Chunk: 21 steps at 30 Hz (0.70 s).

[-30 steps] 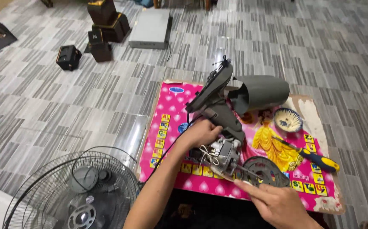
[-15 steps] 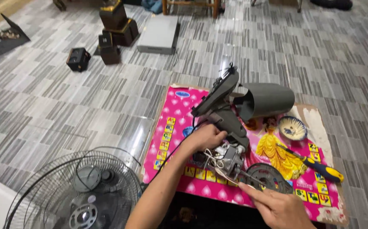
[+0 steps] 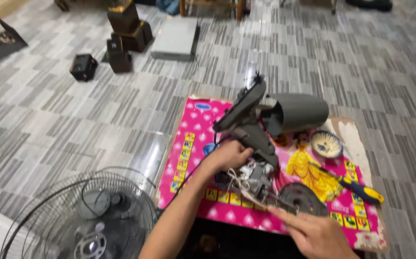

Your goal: The person disassembles a grey standing fan on a table, using a screwdriver to remove screws from the motor housing. They separate the motor unit from the fan's neck and casing, then use a small brush to clean the internal components of the motor.

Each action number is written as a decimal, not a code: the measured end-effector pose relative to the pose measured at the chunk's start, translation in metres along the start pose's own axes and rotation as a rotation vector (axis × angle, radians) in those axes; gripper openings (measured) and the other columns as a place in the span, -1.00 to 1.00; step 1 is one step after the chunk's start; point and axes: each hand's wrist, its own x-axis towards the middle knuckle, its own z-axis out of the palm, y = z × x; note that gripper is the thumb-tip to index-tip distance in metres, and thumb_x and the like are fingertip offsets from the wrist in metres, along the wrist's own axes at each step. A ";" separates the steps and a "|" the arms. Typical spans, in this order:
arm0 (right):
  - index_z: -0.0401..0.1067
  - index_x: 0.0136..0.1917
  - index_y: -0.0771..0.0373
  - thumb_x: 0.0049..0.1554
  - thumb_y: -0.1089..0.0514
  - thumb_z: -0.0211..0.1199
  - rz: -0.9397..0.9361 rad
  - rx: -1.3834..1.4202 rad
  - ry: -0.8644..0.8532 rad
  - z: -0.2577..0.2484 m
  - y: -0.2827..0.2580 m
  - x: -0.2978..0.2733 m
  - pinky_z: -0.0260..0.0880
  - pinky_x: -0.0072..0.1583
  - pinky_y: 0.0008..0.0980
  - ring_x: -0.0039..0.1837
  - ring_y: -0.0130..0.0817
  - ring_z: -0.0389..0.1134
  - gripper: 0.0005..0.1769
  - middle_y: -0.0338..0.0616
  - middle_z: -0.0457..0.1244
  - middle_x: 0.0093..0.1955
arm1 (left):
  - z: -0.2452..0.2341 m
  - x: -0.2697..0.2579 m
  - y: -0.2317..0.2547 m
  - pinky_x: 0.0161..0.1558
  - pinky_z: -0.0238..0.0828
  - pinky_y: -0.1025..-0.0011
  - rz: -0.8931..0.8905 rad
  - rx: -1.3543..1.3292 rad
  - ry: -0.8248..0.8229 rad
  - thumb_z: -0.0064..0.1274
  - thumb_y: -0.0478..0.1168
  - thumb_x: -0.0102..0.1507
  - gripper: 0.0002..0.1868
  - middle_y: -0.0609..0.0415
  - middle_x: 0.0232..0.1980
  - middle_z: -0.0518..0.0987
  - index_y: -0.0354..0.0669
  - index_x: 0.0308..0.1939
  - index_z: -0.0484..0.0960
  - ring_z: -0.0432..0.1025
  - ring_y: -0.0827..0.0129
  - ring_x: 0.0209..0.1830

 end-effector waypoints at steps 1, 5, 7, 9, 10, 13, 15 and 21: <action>0.54 0.22 -0.53 -0.10 0.13 0.32 0.006 0.004 -0.008 0.011 0.005 -0.006 0.36 -0.42 -0.27 -0.54 -0.32 0.33 -0.34 -0.39 0.39 -0.49 | 0.002 -0.005 0.000 -0.44 0.39 0.22 -0.005 -0.004 -0.009 -0.13 0.06 0.32 -0.45 -0.01 -0.59 0.53 -0.30 -0.53 0.65 0.34 0.16 -0.65; 0.48 0.29 -0.58 0.00 0.01 0.25 -0.004 0.000 -0.171 0.022 0.012 -0.007 0.46 -0.38 -0.31 -0.48 -0.33 0.45 -0.39 -0.41 0.47 -0.36 | -0.009 -0.008 0.012 -0.49 0.33 0.26 0.003 -0.041 -0.006 -0.12 0.03 0.34 -0.45 0.00 -0.61 0.50 -0.32 -0.57 0.60 0.29 0.22 -0.66; 0.51 0.28 -0.55 0.00 0.02 0.27 0.010 0.022 -0.161 0.010 0.003 -0.005 0.42 -0.41 -0.34 -0.52 -0.40 0.41 -0.40 -0.41 0.43 -0.46 | -0.007 -0.008 0.011 -0.50 0.32 0.28 -0.038 -0.050 -0.028 -0.13 0.04 0.35 -0.44 -0.01 -0.59 0.50 -0.35 -0.54 0.62 0.29 0.24 -0.66; 0.51 0.26 -0.45 -0.06 0.12 0.28 -0.088 -0.041 0.008 -0.005 -0.007 0.002 0.30 -0.49 -0.35 -0.58 -0.39 0.25 -0.36 -0.49 0.31 -0.48 | -0.005 -0.001 0.004 -0.47 0.35 0.25 0.029 -0.030 -0.005 -0.13 0.03 0.34 -0.46 0.00 -0.60 0.52 -0.32 -0.53 0.64 0.31 0.19 -0.65; 0.51 0.26 -0.45 -0.06 0.12 0.28 -0.085 -0.037 -0.003 0.010 0.002 -0.012 0.30 -0.49 -0.35 -0.58 -0.39 0.25 -0.36 -0.49 0.31 -0.48 | 0.003 -0.008 0.002 -0.47 0.35 0.25 0.021 -0.036 -0.012 -0.13 0.03 0.34 -0.46 0.00 -0.60 0.52 -0.32 -0.53 0.64 0.31 0.19 -0.65; 0.41 0.35 -0.51 0.02 -0.02 0.25 -0.137 -0.154 -0.137 0.028 0.018 -0.015 0.36 -0.44 -0.19 -0.54 -0.20 0.32 -0.38 -0.34 0.28 -0.44 | -0.005 -0.004 0.006 -0.48 0.36 0.26 0.033 -0.038 0.009 -0.13 0.04 0.33 -0.45 0.00 -0.61 0.51 -0.33 -0.57 0.61 0.31 0.22 -0.66; 0.48 0.29 -0.47 -0.02 0.03 0.28 -0.196 -0.184 0.057 0.005 0.001 -0.010 0.22 -0.56 -0.29 -0.64 -0.38 0.20 -0.39 -0.43 0.19 -0.51 | -0.003 -0.008 0.007 -0.51 0.32 0.27 0.010 -0.047 -0.002 -0.12 0.04 0.34 -0.44 0.02 -0.64 0.47 -0.31 -0.60 0.59 0.27 0.22 -0.68; 0.48 0.31 -0.39 0.03 0.05 0.24 -0.173 -0.092 -0.089 0.023 0.023 -0.018 0.33 -0.46 -0.27 -0.53 -0.31 0.31 -0.43 -0.37 0.26 -0.45 | -0.006 -0.012 0.011 -0.49 0.32 0.29 -0.011 -0.037 -0.029 -0.13 0.03 0.37 -0.45 0.04 -0.61 0.48 -0.29 -0.57 0.60 0.27 0.26 -0.66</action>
